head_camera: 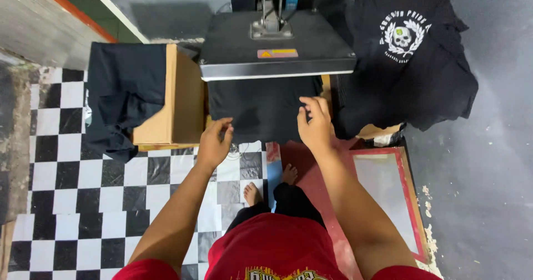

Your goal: Aligning and heat pressing designs onto black t-shirts

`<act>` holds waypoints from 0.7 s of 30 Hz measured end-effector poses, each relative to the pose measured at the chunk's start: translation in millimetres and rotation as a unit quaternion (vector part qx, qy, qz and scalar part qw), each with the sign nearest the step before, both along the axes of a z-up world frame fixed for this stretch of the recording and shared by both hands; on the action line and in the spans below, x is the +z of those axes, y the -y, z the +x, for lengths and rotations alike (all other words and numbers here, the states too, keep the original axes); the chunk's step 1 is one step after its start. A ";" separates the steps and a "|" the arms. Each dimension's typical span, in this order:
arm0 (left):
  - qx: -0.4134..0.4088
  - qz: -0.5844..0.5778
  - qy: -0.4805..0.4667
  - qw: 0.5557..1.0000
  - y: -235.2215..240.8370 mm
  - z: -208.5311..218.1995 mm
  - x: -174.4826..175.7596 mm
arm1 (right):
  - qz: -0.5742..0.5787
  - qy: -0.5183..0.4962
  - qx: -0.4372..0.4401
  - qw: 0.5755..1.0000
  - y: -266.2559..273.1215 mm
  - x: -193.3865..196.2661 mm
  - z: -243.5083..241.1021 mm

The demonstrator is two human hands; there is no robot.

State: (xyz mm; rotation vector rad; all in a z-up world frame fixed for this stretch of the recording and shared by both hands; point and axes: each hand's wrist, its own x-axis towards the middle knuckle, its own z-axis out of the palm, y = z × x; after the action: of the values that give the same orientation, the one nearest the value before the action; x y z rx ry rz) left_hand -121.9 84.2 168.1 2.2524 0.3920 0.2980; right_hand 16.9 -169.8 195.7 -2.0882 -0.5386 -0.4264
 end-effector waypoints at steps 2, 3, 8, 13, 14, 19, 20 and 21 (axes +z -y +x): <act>0.029 -0.022 -0.034 0.999 -4.3 -6.0 -49.3 | -0.027 -0.063 -0.027 0.997 11.1 -43.0 -1.0; 0.060 -0.043 -0.062 0.995 -6.2 -7.5 -74.6 | -0.052 -0.121 -0.051 0.990 16.5 -64.8 0.4; 0.145 -0.047 -0.176 0.973 -37.9 -1.2 -186.2 | -0.127 -0.267 -0.115 0.949 38.1 -178.4 27.5; 0.232 -0.043 -0.263 0.935 -57.2 18.6 -237.7 | -0.179 -0.334 -0.165 0.911 50.0 -269.4 57.9; 0.245 -0.031 -0.277 0.928 -63.9 19.9 -263.5 | -0.194 -0.342 -0.181 0.902 53.6 -284.6 62.8; 0.260 0.000 -0.312 0.914 -78.5 30.4 -320.4 | -0.232 -0.333 -0.216 0.888 62.9 -358.5 90.7; 0.268 0.011 -0.309 0.912 -79.4 31.2 -321.7 | -0.251 -0.319 -0.218 0.888 62.1 -362.1 91.4; 0.277 0.020 -0.306 0.911 -78.6 31.1 -322.2 | -0.271 -0.303 -0.219 0.887 62.4 -364.0 92.8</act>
State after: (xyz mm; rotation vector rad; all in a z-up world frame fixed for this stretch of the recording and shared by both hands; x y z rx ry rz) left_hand -90.8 162.8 -154.1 2.1920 1.3744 -0.1347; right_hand 109.7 -232.2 -168.3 -2.7201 0.2299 0.1762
